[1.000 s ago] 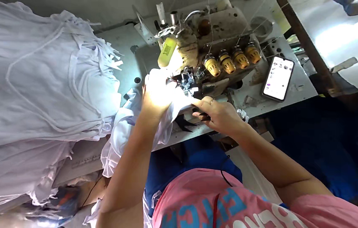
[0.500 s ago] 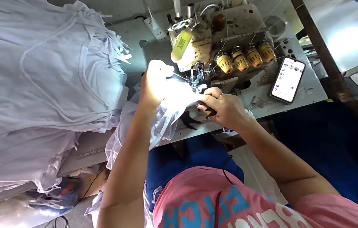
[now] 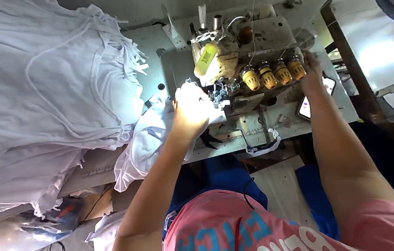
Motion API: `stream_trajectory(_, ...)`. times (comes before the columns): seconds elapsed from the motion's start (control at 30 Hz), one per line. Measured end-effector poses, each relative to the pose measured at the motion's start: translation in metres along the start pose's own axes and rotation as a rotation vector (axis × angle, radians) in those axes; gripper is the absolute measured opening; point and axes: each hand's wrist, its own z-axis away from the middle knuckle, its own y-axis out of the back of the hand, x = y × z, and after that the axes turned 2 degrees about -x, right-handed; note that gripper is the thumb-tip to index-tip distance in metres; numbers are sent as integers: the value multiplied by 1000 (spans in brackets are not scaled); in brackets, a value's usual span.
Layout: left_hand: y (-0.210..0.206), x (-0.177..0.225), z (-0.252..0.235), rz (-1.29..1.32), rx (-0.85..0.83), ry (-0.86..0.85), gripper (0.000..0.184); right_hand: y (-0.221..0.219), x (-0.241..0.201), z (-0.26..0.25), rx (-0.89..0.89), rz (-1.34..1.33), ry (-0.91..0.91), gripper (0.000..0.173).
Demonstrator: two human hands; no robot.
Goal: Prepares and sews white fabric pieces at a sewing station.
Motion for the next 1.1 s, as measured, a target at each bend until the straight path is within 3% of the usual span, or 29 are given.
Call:
stream_trajectory(0.17, -1, -2, -1, 18, -17, 50, 24, -26, 30, -18, 91, -188, 88, 39)
stream_trajectory(0.3, 1, -1, -3, 9, -72, 86, 28, -26, 18, 4, 49, 28, 147, 46)
stream_trajectory(0.43, 3, -7, 2, 29, -85, 68, 24, -42, 51, -10, 157, -246, 244, 37)
stream_trajectory(0.5, 4, -9, 4, 42, -90, 49, 22, -29, 33, -15, 46, -207, 139, 29)
stream_trajectory(0.6, 4, -10, 0, 47, -90, 36, 22, -9, -18, -29, -163, 144, -46, 35)
stream_trajectory(0.67, 3, -9, -4, 42, -105, 43, 23, 6, -73, -38, -462, 449, -318, 31)
stream_trajectory(0.73, 3, -9, -4, 29, -102, 31, 23, 7, -77, -49, -538, 543, -388, 32)
stream_trajectory(0.87, 0, -11, -1, 43, -85, 35, 25, 3, -47, -25, -175, 273, -11, 42)
stream_trajectory(1.03, -1, -11, -1, 42, -108, 86, 26, -10, 17, -4, -38, 120, 197, 51)
stream_trajectory(1.1, -1, -11, -1, 38, -105, 79, 26, -21, 21, -3, 22, -96, 167, 42)
